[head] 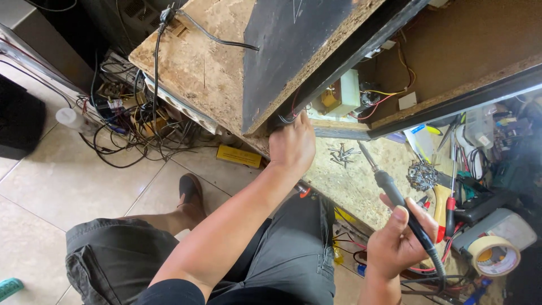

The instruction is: Solder wires inside an electronic device on a workbench.

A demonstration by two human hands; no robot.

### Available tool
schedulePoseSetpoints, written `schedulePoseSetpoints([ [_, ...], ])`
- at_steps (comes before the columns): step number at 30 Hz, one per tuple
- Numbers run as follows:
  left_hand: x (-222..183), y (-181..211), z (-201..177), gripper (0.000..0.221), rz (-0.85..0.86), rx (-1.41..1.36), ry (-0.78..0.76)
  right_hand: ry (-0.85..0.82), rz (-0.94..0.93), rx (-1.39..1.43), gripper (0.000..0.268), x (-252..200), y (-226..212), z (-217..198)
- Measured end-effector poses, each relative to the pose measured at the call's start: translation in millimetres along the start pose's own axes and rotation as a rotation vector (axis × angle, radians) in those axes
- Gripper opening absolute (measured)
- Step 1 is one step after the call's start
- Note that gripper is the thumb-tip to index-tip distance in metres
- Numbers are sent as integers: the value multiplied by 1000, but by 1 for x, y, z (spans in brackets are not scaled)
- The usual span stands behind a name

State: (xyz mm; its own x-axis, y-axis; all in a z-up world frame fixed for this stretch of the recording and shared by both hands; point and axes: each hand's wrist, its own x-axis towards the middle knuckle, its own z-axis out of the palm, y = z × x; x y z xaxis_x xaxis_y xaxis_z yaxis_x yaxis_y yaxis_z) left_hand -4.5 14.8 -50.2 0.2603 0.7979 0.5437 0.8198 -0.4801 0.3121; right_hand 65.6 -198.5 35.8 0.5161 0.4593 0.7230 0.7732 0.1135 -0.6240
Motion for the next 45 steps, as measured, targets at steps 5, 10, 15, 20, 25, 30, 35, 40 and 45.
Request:
schedulePoseSetpoints([
  [5,-4,4,15,8,-32,-7,128,-63,-83,34,20,24,-1,34],
  [10,13,10,-34,37,-365,-455,-655,-107,-92,-25,16,39,2,66],
  [15,15,17,-19,32,-240,-325,-507,-151,-103,-97,14,39,-4,86],
  [20,17,24,-17,21,-230,-248,-226,-165,-111,-148,15,43,-16,82],
  [25,7,28,27,16,-191,-171,385,-133,-154,-106,11,43,-16,75],
  [30,5,30,38,11,-195,-248,228,-88,-176,-26,16,40,3,68],
  [35,-4,36,39,14,-232,-215,118,-93,-165,-22,16,39,-3,71],
  [40,21,30,7,19,-311,-233,-65,-144,-164,-11,14,50,-4,70],
  [45,26,10,-44,28,-263,-445,-608,-64,-238,94,16,60,-8,56],
])
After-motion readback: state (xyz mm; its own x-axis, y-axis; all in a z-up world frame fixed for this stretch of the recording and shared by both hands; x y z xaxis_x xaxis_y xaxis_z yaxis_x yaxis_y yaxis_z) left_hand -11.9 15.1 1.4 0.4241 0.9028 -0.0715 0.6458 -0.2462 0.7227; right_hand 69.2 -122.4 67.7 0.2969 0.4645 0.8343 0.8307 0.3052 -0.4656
